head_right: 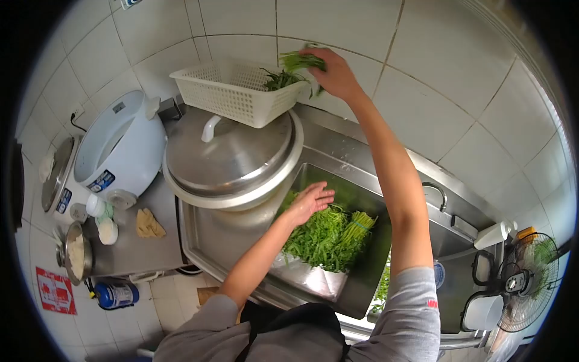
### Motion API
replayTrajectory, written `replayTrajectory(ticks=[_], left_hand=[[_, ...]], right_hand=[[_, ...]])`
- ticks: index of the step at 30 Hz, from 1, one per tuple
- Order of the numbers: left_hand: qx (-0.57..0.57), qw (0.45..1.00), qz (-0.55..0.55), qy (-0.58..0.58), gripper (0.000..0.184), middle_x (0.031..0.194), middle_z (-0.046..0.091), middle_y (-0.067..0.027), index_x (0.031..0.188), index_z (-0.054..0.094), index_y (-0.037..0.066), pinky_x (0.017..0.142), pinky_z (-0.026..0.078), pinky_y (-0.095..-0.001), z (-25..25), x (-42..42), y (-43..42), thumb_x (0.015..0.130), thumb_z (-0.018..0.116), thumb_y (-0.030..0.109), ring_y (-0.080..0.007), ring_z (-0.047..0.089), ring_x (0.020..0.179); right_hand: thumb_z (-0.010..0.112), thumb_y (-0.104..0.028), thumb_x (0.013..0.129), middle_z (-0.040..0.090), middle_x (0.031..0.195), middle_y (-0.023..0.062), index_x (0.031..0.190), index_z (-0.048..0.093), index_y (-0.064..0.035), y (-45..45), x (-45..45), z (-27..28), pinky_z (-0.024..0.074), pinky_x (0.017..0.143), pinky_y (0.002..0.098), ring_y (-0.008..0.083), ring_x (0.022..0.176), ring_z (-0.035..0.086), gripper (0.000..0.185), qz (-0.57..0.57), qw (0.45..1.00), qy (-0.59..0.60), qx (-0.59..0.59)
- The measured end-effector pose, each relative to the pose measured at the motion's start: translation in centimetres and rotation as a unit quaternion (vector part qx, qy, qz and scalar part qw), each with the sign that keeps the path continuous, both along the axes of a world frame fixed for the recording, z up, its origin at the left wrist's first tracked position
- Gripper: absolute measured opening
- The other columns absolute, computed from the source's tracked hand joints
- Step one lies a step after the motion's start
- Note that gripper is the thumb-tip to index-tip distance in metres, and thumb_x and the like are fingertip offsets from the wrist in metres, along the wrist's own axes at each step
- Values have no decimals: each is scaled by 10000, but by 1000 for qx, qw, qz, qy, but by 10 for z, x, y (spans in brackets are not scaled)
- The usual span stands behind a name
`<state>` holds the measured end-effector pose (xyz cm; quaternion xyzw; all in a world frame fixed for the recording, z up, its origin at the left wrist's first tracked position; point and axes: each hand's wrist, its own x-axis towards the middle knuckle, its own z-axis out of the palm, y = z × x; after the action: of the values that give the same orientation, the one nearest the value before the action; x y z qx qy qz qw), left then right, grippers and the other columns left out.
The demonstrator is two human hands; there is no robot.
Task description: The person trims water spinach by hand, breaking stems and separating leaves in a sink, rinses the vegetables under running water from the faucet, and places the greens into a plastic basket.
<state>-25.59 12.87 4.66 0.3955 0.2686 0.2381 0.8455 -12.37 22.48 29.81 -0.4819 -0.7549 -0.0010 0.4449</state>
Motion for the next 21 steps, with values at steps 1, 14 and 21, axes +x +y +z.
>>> replayTrajectory(ticks=[1, 14, 21], left_hand=[[0, 1000, -12, 9, 548, 1215, 462, -144, 1280, 296, 74, 882, 384, -346, -9, -10, 0, 880, 448, 416, -227, 487, 1073], [77, 984, -95, 132, 510, 1174, 489, -106, 1244, 363, 98, 859, 389, -311, -36, -65, 26, 854, 509, 393, -191, 500, 1032], [112, 966, -127, 193, 419, 1126, 524, -97, 1210, 406, 86, 840, 395, -308, -61, -26, 35, 876, 489, 324, -183, 506, 1024]], right_hand=[[536, -81, 757, 579, 1026, 115, 1111, 539, -111, 27, -10, 1, 417, 842, 303, 236, 958, 541, 355, 10, 998, -59, 11], [534, -449, 784, 588, 1025, 117, 1031, 614, -104, 90, -63, 2, 333, 865, 419, 263, 956, 496, 431, -77, 903, -267, -327], [505, -457, 780, 556, 1103, 152, 974, 635, -99, 21, 18, -5, 274, 944, 506, 323, 1099, 453, 428, -170, 968, -183, 7]])
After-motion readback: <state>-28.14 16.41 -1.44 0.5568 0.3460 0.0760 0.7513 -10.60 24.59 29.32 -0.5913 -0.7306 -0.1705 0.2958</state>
